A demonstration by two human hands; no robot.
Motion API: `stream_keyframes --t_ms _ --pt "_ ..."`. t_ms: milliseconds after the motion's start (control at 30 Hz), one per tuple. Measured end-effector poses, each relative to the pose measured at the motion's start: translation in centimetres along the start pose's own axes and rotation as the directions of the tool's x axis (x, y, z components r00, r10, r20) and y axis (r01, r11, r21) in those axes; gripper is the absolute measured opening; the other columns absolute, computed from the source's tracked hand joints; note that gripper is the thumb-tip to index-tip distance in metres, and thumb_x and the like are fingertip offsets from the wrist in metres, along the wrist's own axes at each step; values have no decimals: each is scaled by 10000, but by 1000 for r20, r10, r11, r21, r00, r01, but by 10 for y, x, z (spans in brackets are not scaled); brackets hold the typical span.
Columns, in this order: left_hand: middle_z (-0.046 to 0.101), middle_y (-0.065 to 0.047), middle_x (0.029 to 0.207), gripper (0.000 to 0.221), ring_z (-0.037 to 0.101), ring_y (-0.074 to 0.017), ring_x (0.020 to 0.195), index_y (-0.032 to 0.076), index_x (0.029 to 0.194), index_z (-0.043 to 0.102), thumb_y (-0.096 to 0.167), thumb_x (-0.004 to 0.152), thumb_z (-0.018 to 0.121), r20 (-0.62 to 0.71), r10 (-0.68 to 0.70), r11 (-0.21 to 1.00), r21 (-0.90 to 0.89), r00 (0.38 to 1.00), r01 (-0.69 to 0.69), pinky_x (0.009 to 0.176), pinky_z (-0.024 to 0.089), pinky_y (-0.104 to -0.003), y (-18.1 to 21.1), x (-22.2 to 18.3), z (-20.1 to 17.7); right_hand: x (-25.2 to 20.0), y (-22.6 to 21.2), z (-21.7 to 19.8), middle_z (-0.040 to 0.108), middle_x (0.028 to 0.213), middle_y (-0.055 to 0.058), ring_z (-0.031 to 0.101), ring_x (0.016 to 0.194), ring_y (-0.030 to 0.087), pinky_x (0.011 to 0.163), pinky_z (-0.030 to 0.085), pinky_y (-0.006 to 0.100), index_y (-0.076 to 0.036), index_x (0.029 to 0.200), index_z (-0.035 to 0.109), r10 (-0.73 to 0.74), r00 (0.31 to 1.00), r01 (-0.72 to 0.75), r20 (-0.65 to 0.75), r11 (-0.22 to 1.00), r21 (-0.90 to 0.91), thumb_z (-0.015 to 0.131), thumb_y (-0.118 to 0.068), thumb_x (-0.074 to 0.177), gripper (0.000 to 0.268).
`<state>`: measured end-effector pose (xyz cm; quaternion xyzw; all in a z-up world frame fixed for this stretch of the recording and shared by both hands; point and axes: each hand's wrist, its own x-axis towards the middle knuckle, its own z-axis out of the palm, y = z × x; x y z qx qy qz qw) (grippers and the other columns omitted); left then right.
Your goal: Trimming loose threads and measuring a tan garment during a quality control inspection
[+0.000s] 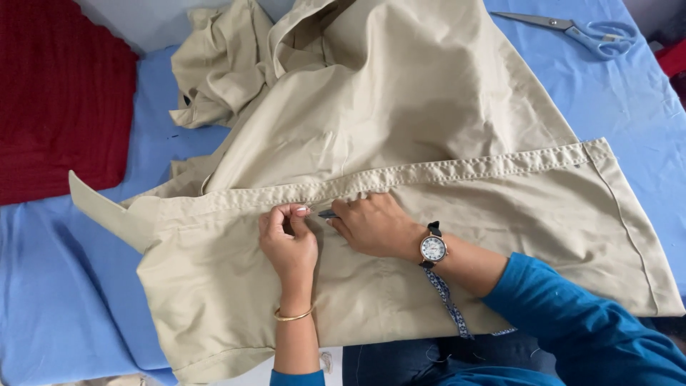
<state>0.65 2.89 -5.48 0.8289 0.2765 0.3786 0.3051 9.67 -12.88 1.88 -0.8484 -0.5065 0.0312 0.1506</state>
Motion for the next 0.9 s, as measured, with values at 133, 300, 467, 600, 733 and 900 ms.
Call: stream_keyframes --t_ms 133,300,467,600,733,900 --pt "626 49 731 148 673 -260 844 239 792 658 244 921 731 4 -5 1000 1 1000 5 833 576 -407 3 0 -2 -2 4 5 664 589 75 718 539 364 505 574 437 -131 838 596 15 1000 -16 3 998 67 470 -370 1017 324" --pt "621 21 738 163 683 -273 844 214 787 640 201 929 720 38 -24 998 -52 999 26 849 571 -380 11 0 -4 -2 1 5 656 567 46 711 499 307 497 570 392 -140 834 609 1 1000 -1 -19 1000 -3 467 -331 1021 303" --pt "603 9 762 152 694 -275 838 209 798 641 191 931 713 53 -60 996 -66 997 64 851 575 -391 7 0 -3 0 4 11 652 551 46 702 480 304 479 560 393 -141 818 602 -9 1000 9 -17 1000 7 462 -310 1025 302" --pt "669 37 751 147 723 -235 806 194 831 653 162 971 684 -9 -99 991 -90 995 97 844 576 -352 10 3 -11 2 9 14 644 535 47 712 503 314 485 560 398 -122 818 620 26 999 -23 -48 998 53 465 -331 1044 344" --pt "696 66 802 78 669 -202 865 192 905 725 162 965 764 -132 48 999 24 990 -45 884 553 -338 2 -1 -16 7 34 25 683 591 89 722 546 377 519 575 467 -111 839 634 156 984 -143 -83 979 146 504 -329 1029 317" --pt "781 53 1073 391 664 -257 1042 202 1084 781 364 749 900 129 254 953 139 959 -271 959 506 -429 32 2 -25 8 40 26 672 595 132 710 579 421 532 577 493 -104 812 606 183 977 -153 -107 959 237 501 -352 1034 350"
